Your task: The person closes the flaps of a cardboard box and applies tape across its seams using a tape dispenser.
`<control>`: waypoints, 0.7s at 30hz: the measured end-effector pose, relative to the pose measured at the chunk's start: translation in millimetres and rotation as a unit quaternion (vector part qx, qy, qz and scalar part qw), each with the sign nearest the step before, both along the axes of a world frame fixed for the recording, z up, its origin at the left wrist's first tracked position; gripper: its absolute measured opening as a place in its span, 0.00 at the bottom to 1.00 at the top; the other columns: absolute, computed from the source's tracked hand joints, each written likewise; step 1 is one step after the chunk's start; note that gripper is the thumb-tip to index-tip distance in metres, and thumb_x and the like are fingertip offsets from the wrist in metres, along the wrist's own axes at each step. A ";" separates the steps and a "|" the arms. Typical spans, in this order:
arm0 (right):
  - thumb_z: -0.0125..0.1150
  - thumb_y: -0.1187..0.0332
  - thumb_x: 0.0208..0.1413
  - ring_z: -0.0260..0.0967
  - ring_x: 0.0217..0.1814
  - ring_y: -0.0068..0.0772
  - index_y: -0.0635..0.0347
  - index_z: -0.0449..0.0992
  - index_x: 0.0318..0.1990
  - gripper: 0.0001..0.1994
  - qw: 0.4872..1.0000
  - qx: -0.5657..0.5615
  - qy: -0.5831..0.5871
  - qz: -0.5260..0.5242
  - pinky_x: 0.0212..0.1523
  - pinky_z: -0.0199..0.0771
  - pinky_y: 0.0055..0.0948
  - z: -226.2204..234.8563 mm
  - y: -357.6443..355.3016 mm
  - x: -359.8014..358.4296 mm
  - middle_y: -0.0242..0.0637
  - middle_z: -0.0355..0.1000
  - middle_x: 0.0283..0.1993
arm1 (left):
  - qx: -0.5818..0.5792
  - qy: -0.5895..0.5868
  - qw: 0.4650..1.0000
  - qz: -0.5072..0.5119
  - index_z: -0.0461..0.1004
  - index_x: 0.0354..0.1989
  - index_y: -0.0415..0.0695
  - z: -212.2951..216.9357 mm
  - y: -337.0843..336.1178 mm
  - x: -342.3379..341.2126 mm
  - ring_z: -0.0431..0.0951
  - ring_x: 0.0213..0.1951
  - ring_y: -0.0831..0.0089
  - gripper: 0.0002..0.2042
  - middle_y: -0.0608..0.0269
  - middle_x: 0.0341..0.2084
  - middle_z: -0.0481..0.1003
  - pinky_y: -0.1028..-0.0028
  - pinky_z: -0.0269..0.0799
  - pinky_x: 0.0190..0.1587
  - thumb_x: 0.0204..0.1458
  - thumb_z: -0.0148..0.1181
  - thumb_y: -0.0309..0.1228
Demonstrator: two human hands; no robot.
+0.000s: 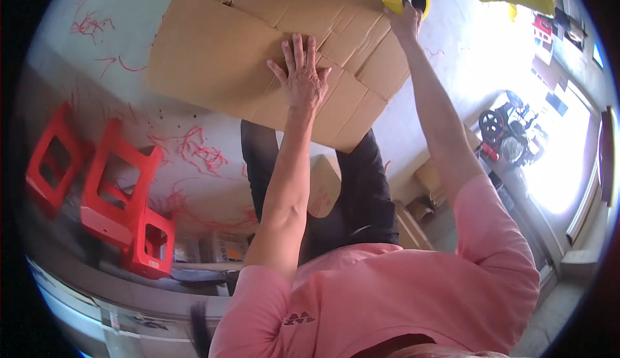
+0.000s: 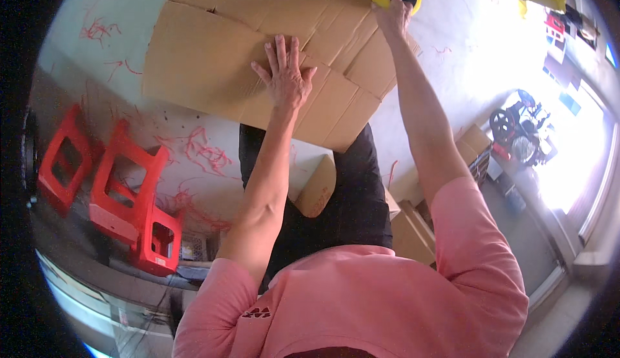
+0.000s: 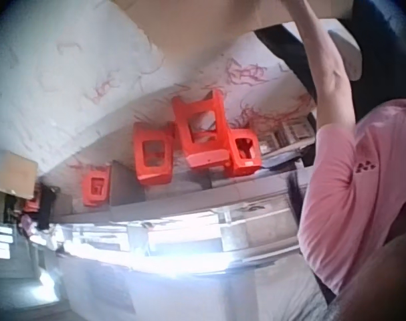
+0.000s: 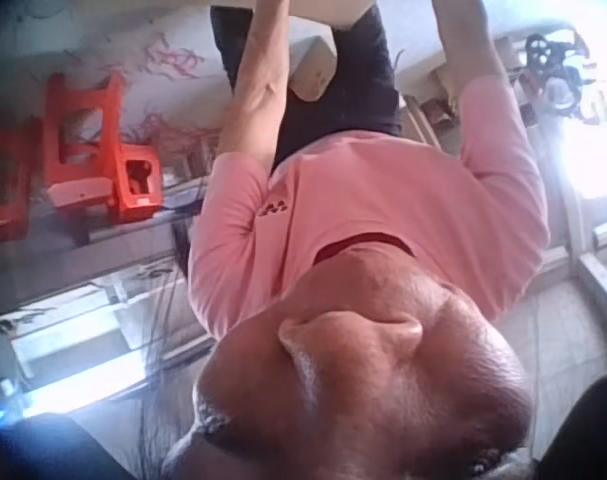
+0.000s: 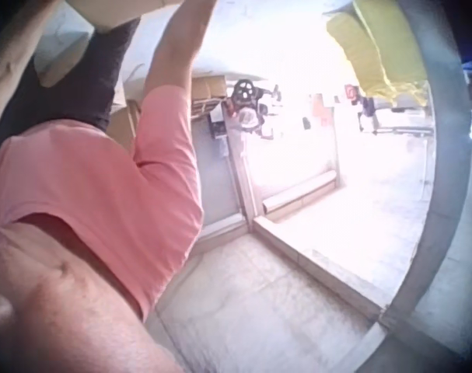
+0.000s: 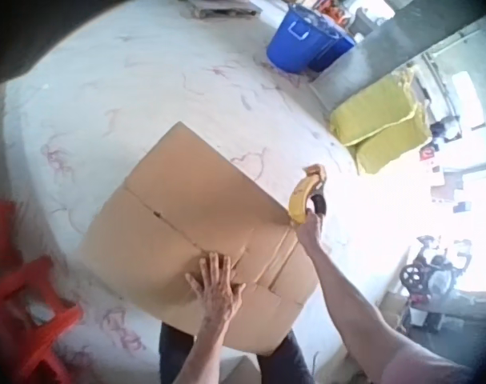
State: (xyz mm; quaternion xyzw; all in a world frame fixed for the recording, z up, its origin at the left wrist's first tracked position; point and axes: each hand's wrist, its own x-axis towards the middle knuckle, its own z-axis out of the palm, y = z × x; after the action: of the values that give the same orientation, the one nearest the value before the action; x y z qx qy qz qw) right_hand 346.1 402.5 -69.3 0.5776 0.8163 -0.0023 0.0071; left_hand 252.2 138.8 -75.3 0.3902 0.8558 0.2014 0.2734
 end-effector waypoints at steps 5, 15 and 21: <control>0.67 0.62 0.40 0.71 0.43 0.47 0.62 0.71 0.44 0.23 0.982 -0.165 0.012 0.088 0.43 0.68 0.39 1.5 -11.2 5.9 0.48 0.73 0.39 | -0.050 0.002 0.998 -0.038 0.42 0.66 0.54 -2.5 -7.2 -12.8 0.36 0.66 0.53 0.39 0.59 0.66 0.35 0.32 0.29 0.57 0.47 0.54 0.51; 0.64 0.49 0.42 0.67 0.51 0.46 0.61 0.69 0.51 0.31 0.964 -0.261 0.038 -0.028 0.51 0.65 0.38 23.5 -53.3 -17.0 0.49 0.70 0.47 | -0.033 -0.043 0.998 -0.039 0.41 0.66 0.53 -1.2 -9.6 -21.0 0.36 0.66 0.52 0.41 0.58 0.66 0.34 0.32 0.34 0.56 0.46 0.57 0.45; 0.58 0.40 0.43 0.67 0.52 0.44 0.63 0.71 0.49 0.35 0.958 -0.274 -0.039 -0.081 0.52 0.64 0.36 44.3 -54.6 -43.4 0.51 0.71 0.45 | -0.037 -0.020 0.998 -0.036 0.43 0.66 0.53 -15.6 -8.9 -12.4 0.37 0.66 0.53 0.38 0.58 0.66 0.36 0.33 0.36 0.56 0.48 0.56 0.42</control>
State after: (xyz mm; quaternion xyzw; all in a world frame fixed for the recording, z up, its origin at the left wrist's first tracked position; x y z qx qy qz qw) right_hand 302.8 347.8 -25.0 0.6177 0.7337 -0.2039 0.1964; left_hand 239.8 129.9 -91.0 0.4059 0.8426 0.1678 0.3115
